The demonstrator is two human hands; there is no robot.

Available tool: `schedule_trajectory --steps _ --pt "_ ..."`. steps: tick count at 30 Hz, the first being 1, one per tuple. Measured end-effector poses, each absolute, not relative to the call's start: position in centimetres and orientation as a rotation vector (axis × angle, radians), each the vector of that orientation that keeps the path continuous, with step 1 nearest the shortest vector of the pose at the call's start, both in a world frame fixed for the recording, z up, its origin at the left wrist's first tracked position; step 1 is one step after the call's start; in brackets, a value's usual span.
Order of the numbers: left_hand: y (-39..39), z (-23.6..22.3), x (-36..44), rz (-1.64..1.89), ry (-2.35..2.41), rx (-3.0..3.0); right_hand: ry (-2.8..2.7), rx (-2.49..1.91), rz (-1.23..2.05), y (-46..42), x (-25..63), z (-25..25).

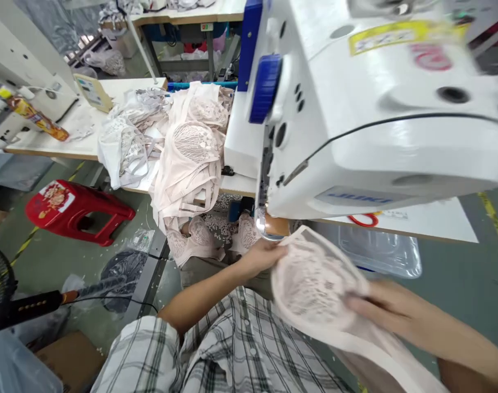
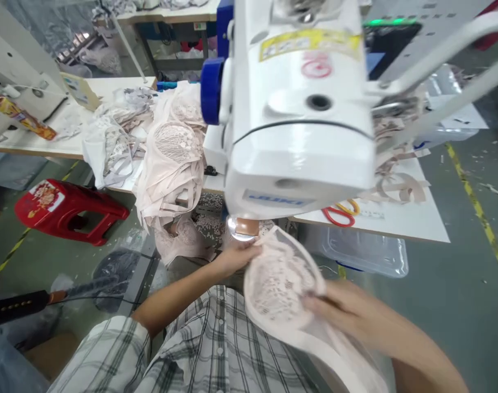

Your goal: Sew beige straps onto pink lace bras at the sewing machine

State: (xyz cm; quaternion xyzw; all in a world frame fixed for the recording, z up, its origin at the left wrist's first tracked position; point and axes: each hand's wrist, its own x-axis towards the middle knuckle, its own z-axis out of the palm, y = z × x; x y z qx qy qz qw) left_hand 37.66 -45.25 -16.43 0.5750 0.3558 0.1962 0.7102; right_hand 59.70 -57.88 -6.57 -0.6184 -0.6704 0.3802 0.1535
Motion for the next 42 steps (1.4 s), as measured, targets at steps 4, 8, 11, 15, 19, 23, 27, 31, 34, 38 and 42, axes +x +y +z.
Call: schedule_trajectory --steps 4,8,11,15,19,23,27,31,34,38,42 --pt "-44.9 -16.0 37.0 0.441 0.896 1.396 -1.737 -2.228 0.610 -51.4 62.3 -9.3" --pt "-45.1 -15.2 37.9 0.420 0.891 1.595 -1.334 -2.385 0.229 -43.1 68.6 -10.7" --pt "-46.1 -13.9 38.5 0.378 0.859 1.734 -1.166 -2.412 0.120 -38.8 72.3 -11.0" --pt "-47.1 -12.4 38.4 0.377 0.821 1.920 -1.011 -2.425 -0.015 -35.9 74.4 -10.7" --pt "-47.0 -11.9 38.1 0.476 0.797 2.017 -1.006 -2.369 -0.037 -35.9 76.6 -10.0" --pt "-46.7 -10.3 37.9 0.621 0.673 2.054 -0.974 -2.120 0.156 -38.5 76.0 -9.0" --pt "-46.1 -7.1 37.5 0.753 0.662 2.063 -0.734 -1.389 0.753 -43.8 69.0 -8.2" --pt "-45.6 -5.3 37.1 0.629 0.687 2.009 -0.752 -1.171 1.059 -49.6 60.0 -7.3" --pt "-45.7 -5.4 37.1 0.434 0.666 1.947 -0.745 -1.110 1.128 -52.1 55.8 -7.4" --pt "-46.3 -6.0 37.7 0.356 0.779 1.895 -0.795 -1.129 1.173 -52.3 54.7 -8.2" --pt "-45.7 -6.3 38.0 0.472 0.691 1.931 -0.849 -1.265 1.212 -50.6 56.1 -8.4"
